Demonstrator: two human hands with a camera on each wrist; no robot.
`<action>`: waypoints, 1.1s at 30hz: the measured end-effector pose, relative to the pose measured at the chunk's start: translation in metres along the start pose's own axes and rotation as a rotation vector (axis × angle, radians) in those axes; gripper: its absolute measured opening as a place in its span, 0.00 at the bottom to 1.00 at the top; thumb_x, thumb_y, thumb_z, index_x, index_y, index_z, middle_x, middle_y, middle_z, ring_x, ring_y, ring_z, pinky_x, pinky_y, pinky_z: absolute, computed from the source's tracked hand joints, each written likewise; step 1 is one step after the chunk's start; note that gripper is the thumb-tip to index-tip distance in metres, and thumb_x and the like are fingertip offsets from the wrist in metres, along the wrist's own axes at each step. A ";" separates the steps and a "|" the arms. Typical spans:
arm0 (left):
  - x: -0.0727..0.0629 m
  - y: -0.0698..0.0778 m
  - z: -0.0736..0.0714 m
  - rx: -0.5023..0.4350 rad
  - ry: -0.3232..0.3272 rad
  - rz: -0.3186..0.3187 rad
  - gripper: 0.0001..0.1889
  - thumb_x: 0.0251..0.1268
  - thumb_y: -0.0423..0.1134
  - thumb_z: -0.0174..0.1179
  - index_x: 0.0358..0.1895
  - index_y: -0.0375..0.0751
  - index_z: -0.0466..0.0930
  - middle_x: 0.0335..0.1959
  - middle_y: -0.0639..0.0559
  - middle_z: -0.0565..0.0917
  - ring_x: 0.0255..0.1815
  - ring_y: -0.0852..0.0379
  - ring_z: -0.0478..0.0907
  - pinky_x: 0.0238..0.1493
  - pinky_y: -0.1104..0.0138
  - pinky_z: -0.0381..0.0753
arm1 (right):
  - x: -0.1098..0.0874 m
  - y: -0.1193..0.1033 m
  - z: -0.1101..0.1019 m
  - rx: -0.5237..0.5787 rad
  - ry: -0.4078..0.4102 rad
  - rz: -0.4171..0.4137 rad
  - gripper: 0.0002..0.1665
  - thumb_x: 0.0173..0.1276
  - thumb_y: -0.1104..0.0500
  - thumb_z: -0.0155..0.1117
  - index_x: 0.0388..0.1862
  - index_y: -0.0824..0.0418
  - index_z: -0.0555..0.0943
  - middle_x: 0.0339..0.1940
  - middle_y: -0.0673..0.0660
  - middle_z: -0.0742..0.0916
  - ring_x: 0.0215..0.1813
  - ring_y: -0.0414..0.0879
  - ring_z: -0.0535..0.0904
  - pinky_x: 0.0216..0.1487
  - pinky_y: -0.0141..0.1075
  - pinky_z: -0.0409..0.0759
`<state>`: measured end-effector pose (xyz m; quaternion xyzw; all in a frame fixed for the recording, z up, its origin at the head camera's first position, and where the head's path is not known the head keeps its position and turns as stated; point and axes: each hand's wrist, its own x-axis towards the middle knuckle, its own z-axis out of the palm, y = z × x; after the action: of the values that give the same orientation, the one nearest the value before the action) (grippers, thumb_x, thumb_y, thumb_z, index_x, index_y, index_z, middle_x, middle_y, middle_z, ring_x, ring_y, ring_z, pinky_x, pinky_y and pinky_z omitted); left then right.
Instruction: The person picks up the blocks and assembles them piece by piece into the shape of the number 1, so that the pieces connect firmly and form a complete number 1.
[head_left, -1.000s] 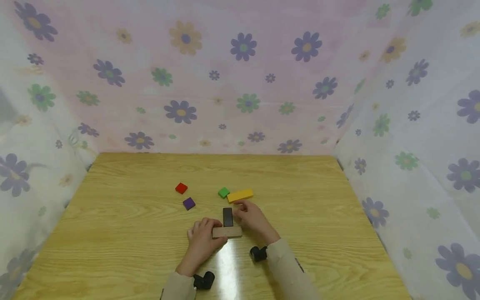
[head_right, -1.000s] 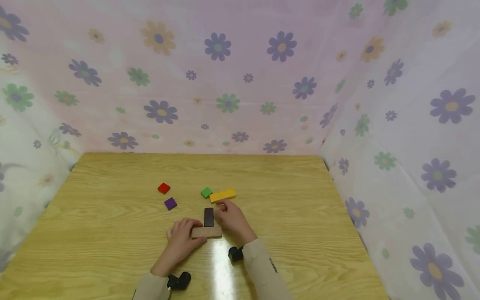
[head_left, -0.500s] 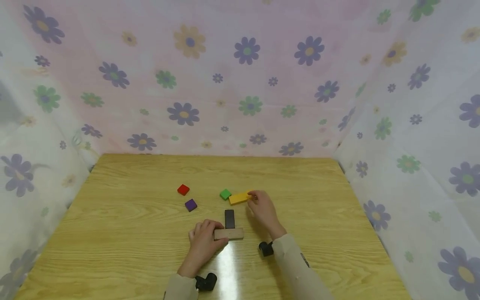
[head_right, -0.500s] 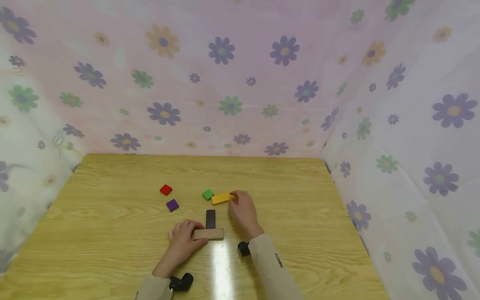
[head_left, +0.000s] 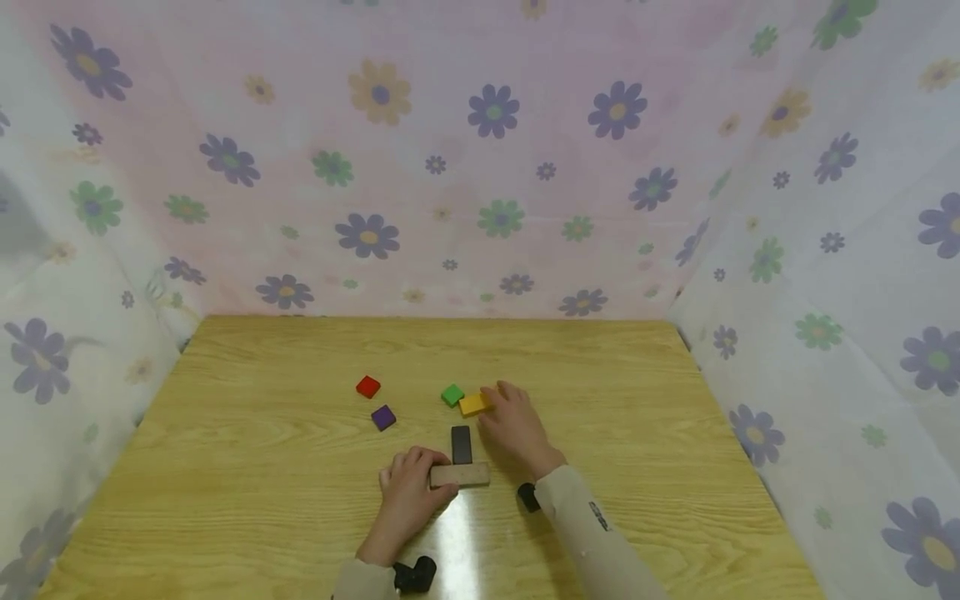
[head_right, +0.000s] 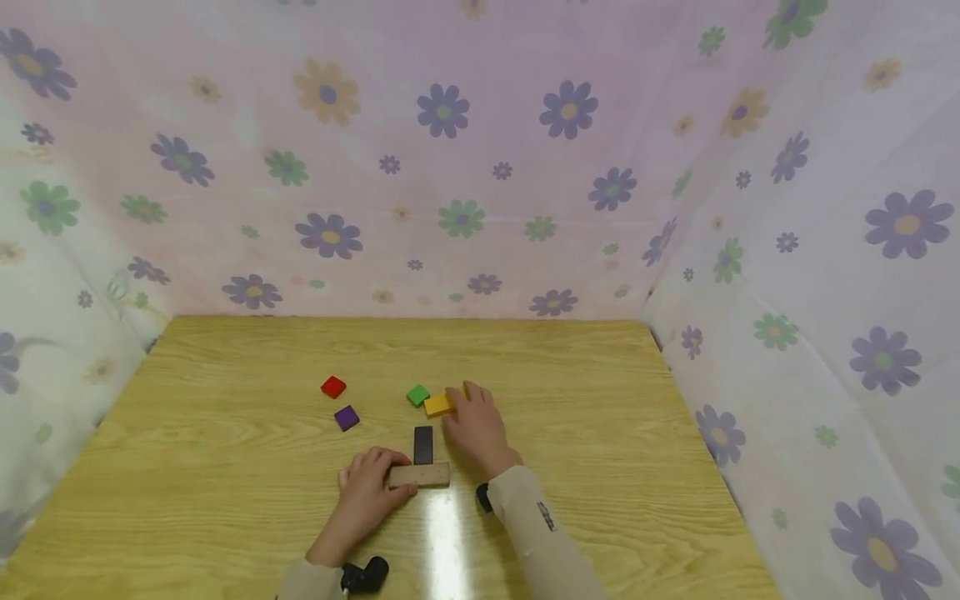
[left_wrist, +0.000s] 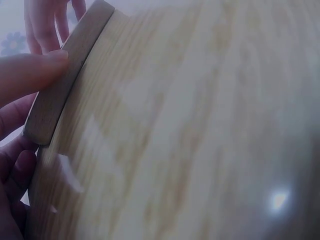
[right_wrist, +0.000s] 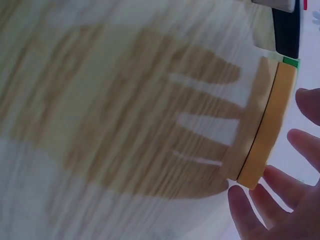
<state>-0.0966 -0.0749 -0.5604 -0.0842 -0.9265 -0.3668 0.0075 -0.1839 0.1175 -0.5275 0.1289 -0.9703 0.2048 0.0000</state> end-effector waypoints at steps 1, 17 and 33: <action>0.000 0.000 0.000 0.001 -0.002 -0.004 0.17 0.46 0.54 0.64 0.41 0.58 0.75 0.42 0.61 0.71 0.40 0.56 0.61 0.38 0.58 0.50 | 0.000 0.000 0.001 -0.029 -0.003 -0.004 0.25 0.62 0.53 0.56 0.59 0.56 0.70 0.62 0.63 0.67 0.62 0.59 0.60 0.57 0.50 0.62; 0.000 0.002 0.000 -0.003 -0.004 -0.016 0.17 0.46 0.54 0.64 0.41 0.58 0.75 0.43 0.61 0.71 0.41 0.56 0.61 0.38 0.58 0.50 | 0.007 -0.004 -0.001 -0.113 -0.072 -0.010 0.24 0.56 0.50 0.65 0.50 0.57 0.75 0.40 0.54 0.74 0.40 0.47 0.68 0.36 0.39 0.70; 0.000 -0.003 0.003 -0.005 -0.015 -0.007 0.17 0.48 0.54 0.63 0.42 0.59 0.75 0.44 0.62 0.71 0.42 0.56 0.61 0.39 0.58 0.49 | 0.022 -0.005 0.004 0.225 -0.268 0.193 0.29 0.60 0.38 0.51 0.50 0.58 0.67 0.27 0.51 0.77 0.26 0.45 0.71 0.27 0.36 0.68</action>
<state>-0.0973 -0.0750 -0.5653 -0.0835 -0.9258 -0.3687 -0.0009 -0.2033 0.1060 -0.5277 0.0606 -0.9405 0.2920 -0.1631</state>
